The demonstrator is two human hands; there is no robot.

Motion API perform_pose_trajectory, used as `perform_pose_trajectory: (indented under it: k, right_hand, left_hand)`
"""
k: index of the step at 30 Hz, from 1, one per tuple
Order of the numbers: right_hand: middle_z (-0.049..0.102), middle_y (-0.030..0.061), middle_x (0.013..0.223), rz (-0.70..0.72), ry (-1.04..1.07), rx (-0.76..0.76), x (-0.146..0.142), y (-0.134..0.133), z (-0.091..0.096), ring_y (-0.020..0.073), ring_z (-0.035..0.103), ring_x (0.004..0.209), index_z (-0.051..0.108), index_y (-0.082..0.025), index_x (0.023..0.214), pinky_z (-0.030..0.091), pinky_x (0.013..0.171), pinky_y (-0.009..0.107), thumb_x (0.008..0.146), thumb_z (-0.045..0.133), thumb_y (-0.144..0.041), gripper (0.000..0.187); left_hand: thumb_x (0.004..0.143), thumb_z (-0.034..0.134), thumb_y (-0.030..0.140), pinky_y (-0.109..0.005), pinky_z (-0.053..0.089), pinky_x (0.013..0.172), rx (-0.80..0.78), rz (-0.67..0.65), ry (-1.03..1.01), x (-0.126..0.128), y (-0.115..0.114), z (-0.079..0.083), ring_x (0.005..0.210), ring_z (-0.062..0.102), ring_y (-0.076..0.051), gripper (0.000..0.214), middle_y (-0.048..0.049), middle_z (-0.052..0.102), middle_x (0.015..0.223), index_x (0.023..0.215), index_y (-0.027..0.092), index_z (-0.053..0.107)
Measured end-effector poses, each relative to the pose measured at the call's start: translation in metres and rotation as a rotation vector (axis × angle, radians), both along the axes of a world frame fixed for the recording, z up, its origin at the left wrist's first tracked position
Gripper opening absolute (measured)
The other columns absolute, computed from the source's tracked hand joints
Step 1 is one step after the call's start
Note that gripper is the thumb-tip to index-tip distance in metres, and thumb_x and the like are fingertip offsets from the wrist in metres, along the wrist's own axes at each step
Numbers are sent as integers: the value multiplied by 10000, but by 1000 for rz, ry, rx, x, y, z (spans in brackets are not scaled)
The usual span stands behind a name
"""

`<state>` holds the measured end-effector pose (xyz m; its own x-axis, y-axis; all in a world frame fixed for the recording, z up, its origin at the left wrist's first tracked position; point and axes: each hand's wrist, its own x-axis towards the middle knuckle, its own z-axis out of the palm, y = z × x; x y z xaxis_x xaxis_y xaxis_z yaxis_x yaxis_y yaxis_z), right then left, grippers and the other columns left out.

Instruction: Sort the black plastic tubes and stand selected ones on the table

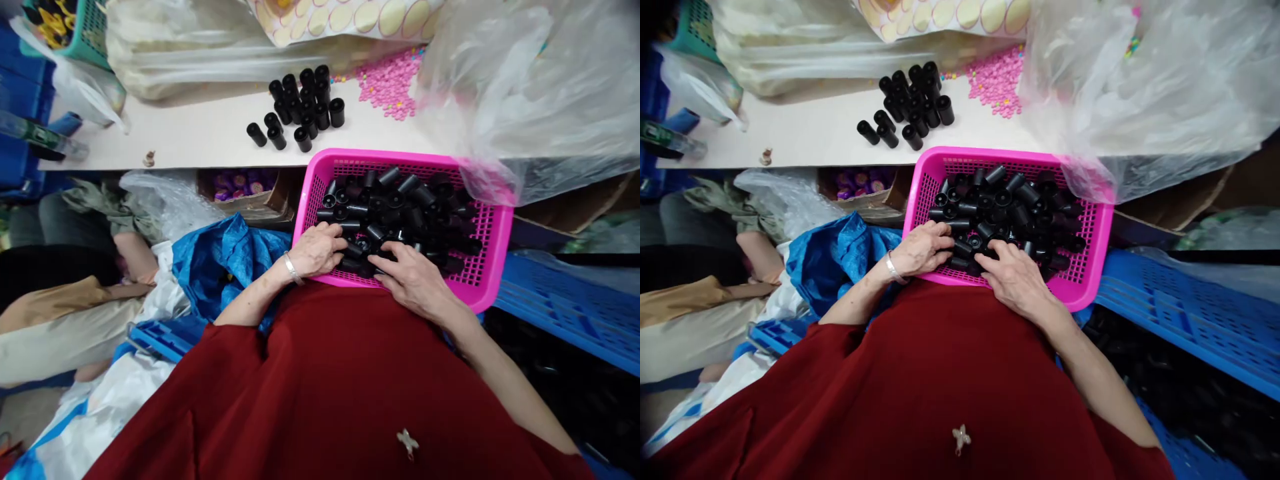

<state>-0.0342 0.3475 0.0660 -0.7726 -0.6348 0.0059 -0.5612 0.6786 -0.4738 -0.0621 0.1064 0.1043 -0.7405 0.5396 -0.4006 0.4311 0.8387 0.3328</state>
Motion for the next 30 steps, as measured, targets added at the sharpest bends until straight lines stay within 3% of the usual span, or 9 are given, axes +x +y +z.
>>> perform_pose_trajectory:
  k: [2,4,6,9,14,18,23,26,30]
  right_hand:
    - [598,167,1100,-73,90,246,-12,-3,2,263,563,857,689,-185,1096,435,656,372,905,472,-243,295]
    - [591,179,1078,-240,207,365,-22,5,3,258,532,809,686,-183,1111,378,607,351,895,457,-230,318]
    - [574,176,1147,-350,309,320,-27,17,5,266,531,848,670,-201,1155,382,618,349,895,461,-241,336]
    - [569,153,1187,-311,326,140,-24,22,7,273,553,909,679,-211,1134,448,672,366,910,494,-314,308]
    - [629,118,1095,-7,30,-76,-11,-21,4,231,616,926,668,-174,1117,520,784,349,936,483,-312,293]
    - [664,87,1119,59,-151,-38,-21,-53,-6,220,642,932,655,-180,1133,513,776,323,877,514,-239,298]
    - [700,67,960,-165,-40,29,-33,-38,-10,218,651,825,674,-193,1073,468,678,315,856,492,-236,287]
    - [685,98,945,-318,101,26,-32,-17,-8,243,641,835,678,-188,1050,472,697,349,872,468,-247,282]
    - [660,106,1048,-367,117,-59,-29,-1,-4,257,620,888,660,-195,1098,479,716,373,886,511,-349,302]
  left_hand:
    - [818,487,193,-387,446,869,-9,-12,-23,1,-4,-1,927,531,-233,184,-101,624,1025,817,145,666]
    - [759,497,163,-370,449,861,76,-20,-48,1,-14,-3,918,529,-229,159,-86,641,950,789,148,653]
    - [716,501,145,-351,454,870,219,0,-65,1,-25,-5,918,537,-216,173,-66,652,900,808,155,647]
    - [699,490,133,-340,461,884,400,70,-56,2,-35,-9,879,556,-188,184,-48,662,870,809,162,635]
    - [705,501,134,-358,463,885,476,151,-8,2,-35,-16,828,566,-180,141,-39,660,816,764,166,626]
    - [702,507,136,-312,477,800,555,306,32,2,-38,-18,809,579,-168,137,-30,644,788,756,165,630]
    - [757,532,195,-270,487,739,759,527,36,5,-52,-17,779,602,-140,117,-30,661,829,791,154,636]
    - [767,540,192,-285,490,766,715,470,49,8,-54,-14,785,603,-144,101,-30,657,810,764,159,635]
    - [769,537,155,-331,485,850,583,296,73,10,-49,-9,858,595,-170,109,-38,663,837,768,177,643]
